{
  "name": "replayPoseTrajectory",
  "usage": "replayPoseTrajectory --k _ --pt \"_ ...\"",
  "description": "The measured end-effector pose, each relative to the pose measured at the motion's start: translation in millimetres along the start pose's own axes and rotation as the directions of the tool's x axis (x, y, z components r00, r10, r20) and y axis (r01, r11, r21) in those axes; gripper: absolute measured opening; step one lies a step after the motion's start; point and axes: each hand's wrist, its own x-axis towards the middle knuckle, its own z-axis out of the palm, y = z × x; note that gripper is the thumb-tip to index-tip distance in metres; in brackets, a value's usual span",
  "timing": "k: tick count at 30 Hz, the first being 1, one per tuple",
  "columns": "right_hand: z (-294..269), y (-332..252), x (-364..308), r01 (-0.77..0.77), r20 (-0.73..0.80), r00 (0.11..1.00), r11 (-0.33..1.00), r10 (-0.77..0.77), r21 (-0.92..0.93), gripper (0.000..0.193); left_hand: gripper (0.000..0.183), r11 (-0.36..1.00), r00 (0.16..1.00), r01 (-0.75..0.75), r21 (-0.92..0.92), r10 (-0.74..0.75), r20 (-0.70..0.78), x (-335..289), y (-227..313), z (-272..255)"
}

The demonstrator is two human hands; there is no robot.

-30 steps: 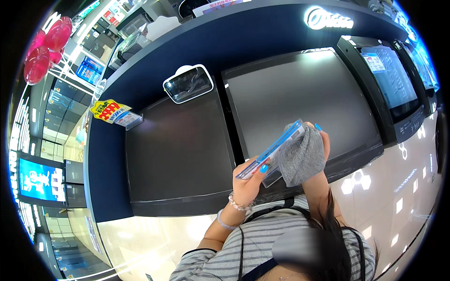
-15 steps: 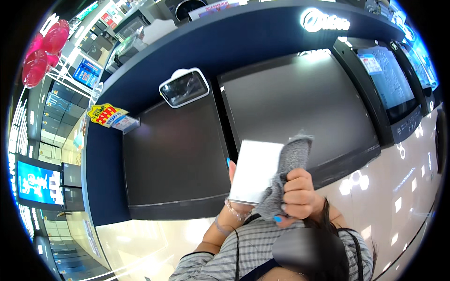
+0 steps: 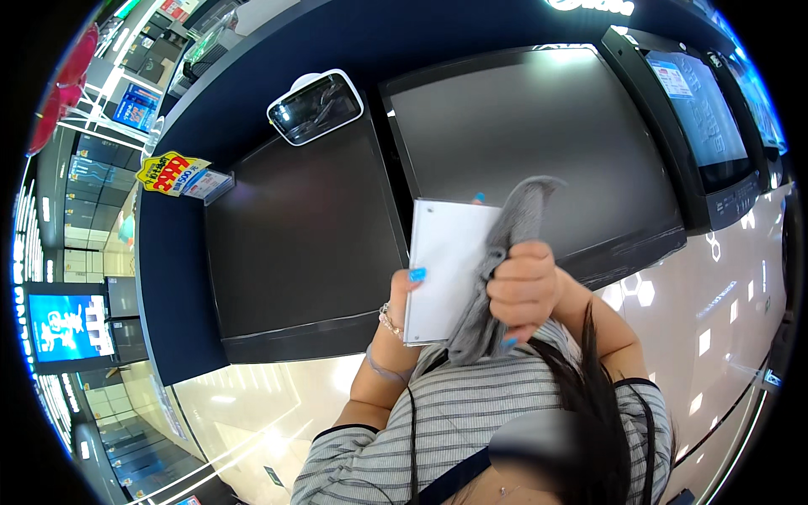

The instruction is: The person wipes the surfaces of a washing machine and a display counter in an electronics store using a gray cloth. They move a plush toy and a price tag to clean underneath them, then wipe the top and front of the washing machine.

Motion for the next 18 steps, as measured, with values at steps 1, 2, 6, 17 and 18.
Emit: replayPoseTrajectory --k 1,2,6,17,18 --pt "-2.6 6.5 -3.0 0.001 0.0 1.0 0.998 -0.001 -0.055 0.037 0.094 0.998 0.998 0.058 -0.007 -0.058 0.024 -1.2 -2.2 -8.4" --pt "-5.6 13.5 -6.4 0.002 0.001 1.0 0.994 -0.002 -0.11 0.037 0.095 0.993 0.992 0.116 -0.01 -0.115 0.048 -1.6 -4.0 -16.4" --pt "-17.6 43.7 -16.2 -0.181 -0.085 0.981 0.978 0.173 -0.106 0.031 0.097 0.98 0.98 0.199 -0.006 -0.199 -0.014 -3.4 -3.8 -10.7" --pt "1.8 20.7 -27.6 -0.27 -0.133 0.957 0.958 0.256 -0.1 0.022 0.097 0.997 0.996 -0.046 -0.056 0.041 -0.078 2.9 -2.6 15.5" --pt "4.7 15.7 -26.7 -0.278 -0.089 0.959 0.955 0.269 -0.107 0.022 0.096 0.996 0.992 -0.08 -0.044 0.075 -0.102 4.5 -2.9 13.8"
